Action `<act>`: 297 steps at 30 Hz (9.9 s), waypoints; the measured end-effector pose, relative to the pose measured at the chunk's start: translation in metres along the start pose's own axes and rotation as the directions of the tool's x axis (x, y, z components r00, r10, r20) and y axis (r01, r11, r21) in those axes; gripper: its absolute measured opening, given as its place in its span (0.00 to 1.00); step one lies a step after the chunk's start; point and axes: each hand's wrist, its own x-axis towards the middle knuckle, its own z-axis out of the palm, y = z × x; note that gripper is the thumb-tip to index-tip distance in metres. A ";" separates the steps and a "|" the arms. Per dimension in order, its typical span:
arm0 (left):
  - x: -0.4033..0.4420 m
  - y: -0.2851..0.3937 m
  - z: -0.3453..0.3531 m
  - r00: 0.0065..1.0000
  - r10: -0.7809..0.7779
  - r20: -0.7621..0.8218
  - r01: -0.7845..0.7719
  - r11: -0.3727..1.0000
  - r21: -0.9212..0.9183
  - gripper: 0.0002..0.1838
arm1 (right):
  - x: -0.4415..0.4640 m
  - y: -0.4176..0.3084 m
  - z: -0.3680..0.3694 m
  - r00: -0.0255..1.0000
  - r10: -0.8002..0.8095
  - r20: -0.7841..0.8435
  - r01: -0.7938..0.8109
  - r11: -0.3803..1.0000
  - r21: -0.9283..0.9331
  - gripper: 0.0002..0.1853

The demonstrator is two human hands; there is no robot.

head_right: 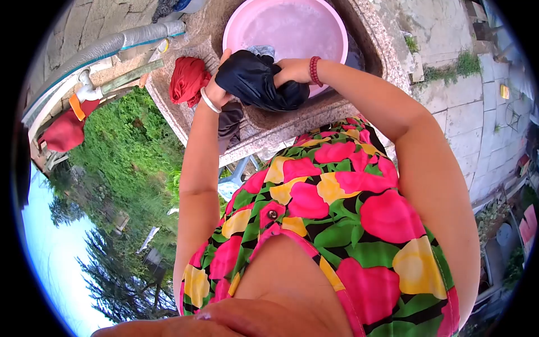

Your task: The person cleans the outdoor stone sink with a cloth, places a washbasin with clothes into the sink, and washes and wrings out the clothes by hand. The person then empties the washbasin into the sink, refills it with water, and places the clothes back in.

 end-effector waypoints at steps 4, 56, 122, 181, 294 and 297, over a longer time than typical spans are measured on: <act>-0.008 0.004 0.014 0.968 0.037 0.246 -0.108 0.954 0.279 0.28 | -0.028 -0.030 0.003 0.957 0.114 0.266 -0.205 0.916 0.345 0.24; -0.029 0.046 0.035 0.984 -0.127 0.129 0.152 0.966 -0.208 0.27 | 0.004 -0.180 0.065 0.584 -0.771 0.255 0.489 0.083 -0.868 0.14; -0.269 -0.125 -0.108 0.653 -0.032 -0.757 0.000 0.999 -0.043 0.04 | 0.122 0.162 -0.091 0.867 0.251 -0.430 -0.409 -0.132 -0.903 0.27; 0.103 -0.109 0.012 0.864 0.260 -0.432 0.472 -0.119 0.874 0.41 | 0.067 0.067 -0.062 0.836 -0.351 -0.421 -0.445 0.015 -0.896 0.46; -0.059 -0.041 0.071 0.954 0.278 -0.112 -0.293 0.780 -0.553 0.34 | 0.012 -0.041 0.082 0.588 -0.445 -0.675 0.499 0.857 -0.130 0.23; -0.047 -0.044 0.075 0.958 0.212 -0.196 -0.288 0.741 -0.606 0.22 | 0.014 -0.049 0.099 0.505 -0.582 -0.637 0.446 0.808 -0.384 0.19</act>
